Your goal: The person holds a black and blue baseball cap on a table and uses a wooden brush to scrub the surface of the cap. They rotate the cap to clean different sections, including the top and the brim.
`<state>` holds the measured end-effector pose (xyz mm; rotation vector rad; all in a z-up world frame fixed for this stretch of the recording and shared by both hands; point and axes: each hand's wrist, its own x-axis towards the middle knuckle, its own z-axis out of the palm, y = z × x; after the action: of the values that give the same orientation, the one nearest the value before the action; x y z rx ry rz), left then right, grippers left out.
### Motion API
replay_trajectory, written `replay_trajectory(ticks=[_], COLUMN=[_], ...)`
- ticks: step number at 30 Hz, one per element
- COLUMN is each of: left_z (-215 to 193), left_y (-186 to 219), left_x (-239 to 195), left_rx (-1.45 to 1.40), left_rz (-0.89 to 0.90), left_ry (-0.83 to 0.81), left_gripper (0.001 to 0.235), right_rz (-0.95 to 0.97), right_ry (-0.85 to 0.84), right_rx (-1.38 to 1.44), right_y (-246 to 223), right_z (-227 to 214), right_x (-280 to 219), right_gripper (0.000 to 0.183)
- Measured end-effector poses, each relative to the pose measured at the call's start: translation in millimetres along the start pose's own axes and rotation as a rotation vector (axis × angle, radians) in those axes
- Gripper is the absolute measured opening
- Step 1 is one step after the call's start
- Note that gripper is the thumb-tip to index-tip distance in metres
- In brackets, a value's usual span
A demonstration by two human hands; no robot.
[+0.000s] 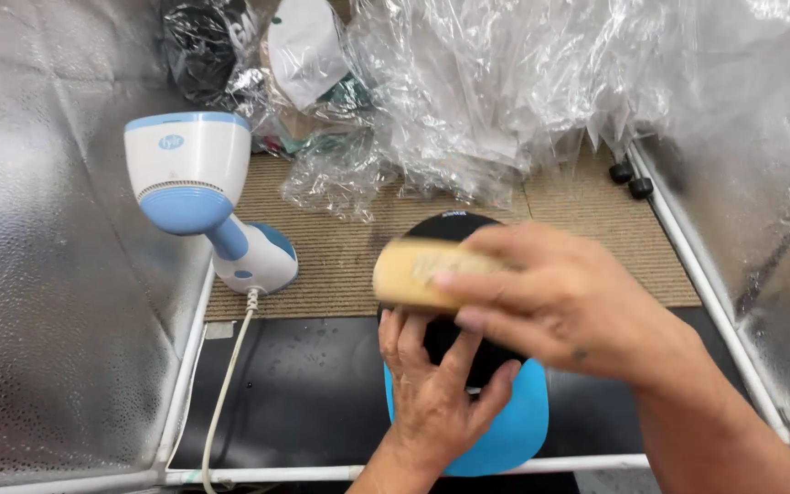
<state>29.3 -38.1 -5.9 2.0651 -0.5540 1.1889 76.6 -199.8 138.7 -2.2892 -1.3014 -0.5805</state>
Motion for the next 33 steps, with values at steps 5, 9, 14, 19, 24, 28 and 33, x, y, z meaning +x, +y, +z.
replay_trajectory(ticks=[5,9,14,19,24,28,33], left_z=[4.4,-3.5,-32.6,-34.3,-10.0,-11.2,-3.4], left_y=[0.3,-3.3,-1.8,-9.1,-38.9,-40.7,-44.0], left_x=[-8.9,-9.3,-8.0,13.7,50.3,50.8,44.8], left_rx=[0.01,-0.037,-0.283,-0.379,-0.46,-0.42,-0.307], left_rz=[-0.041,-0.066,-0.557,-0.671,-0.734,-0.787,-0.825], left_ry=[-0.041,-0.087,-0.217,-0.325,-0.246,-0.298,-0.345], left_gripper=[0.049,0.048,0.088,0.1,0.102,0.106,0.1], right_rz=[0.653,1.159,1.417,1.287,1.114,1.135,0.434], right_ry=[-0.1,-0.446,0.107,0.359,0.48,0.397,0.051], right_rx=[0.155,0.132,0.839,1.08,0.927,0.675,0.039], right_y=[74.5,111.2,92.6,101.8,109.1,118.1,48.3], right_z=[23.7,31.7,48.0,55.1,69.3,67.1,16.8], right_x=[8.7,7.1,-20.0,-31.7,-9.2,-19.5,22.6], right_gripper=[0.04,0.049,0.042,0.037,0.049,0.034,0.04])
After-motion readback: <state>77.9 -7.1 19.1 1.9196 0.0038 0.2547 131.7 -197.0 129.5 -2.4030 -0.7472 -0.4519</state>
